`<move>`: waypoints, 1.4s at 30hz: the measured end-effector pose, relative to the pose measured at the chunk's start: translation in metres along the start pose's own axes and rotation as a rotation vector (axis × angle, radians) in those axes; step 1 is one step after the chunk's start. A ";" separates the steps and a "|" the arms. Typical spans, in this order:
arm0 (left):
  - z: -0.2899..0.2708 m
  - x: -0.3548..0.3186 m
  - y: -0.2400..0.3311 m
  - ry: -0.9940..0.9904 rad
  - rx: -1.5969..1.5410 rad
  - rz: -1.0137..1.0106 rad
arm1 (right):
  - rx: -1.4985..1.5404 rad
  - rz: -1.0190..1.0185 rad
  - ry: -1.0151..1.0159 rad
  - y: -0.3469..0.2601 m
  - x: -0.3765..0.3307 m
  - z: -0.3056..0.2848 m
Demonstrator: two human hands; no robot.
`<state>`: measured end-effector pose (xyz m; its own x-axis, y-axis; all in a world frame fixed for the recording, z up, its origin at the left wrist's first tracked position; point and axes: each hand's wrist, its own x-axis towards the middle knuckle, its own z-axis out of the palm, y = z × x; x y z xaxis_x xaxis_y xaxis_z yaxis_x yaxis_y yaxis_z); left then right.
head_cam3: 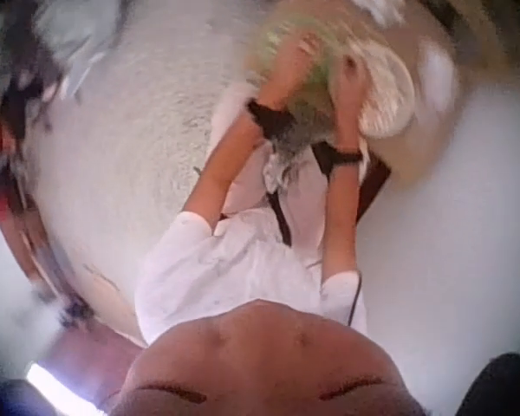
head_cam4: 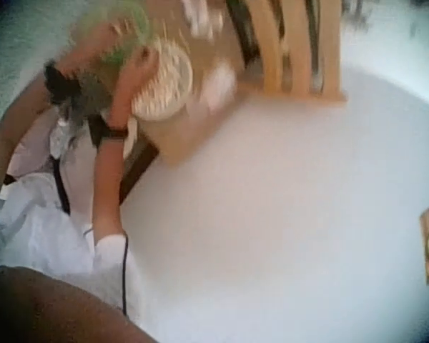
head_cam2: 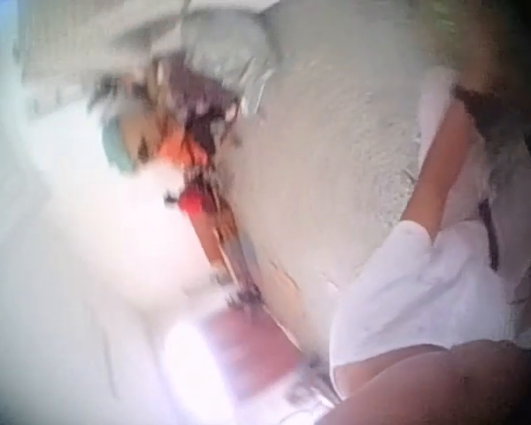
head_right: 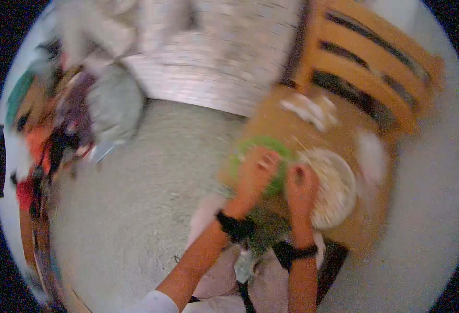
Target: The person is sorting cotton swabs and packing them into small plastic bags.
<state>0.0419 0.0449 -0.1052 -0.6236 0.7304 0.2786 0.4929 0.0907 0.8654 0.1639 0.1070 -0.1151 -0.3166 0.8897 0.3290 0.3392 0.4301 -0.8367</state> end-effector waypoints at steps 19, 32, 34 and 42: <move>-0.026 -0.002 0.015 0.140 0.128 0.000 | -0.467 -0.048 0.155 -0.018 -0.010 -0.039; 0.002 -0.008 0.012 -0.012 0.103 0.072 | -0.630 -0.004 0.120 -0.010 -0.014 -0.038; 0.011 -0.013 0.008 -0.114 0.071 0.037 | -0.623 0.021 0.097 -0.007 -0.013 -0.039; 0.007 -0.006 0.008 -0.021 -0.061 0.025 | -0.268 0.020 0.296 -0.015 -0.003 -0.035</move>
<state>0.0539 0.0462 -0.1026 -0.5985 0.7461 0.2919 0.4699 0.0318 0.8822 0.1911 0.1037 -0.0882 -0.0515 0.8873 0.4583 0.5739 0.4018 -0.7136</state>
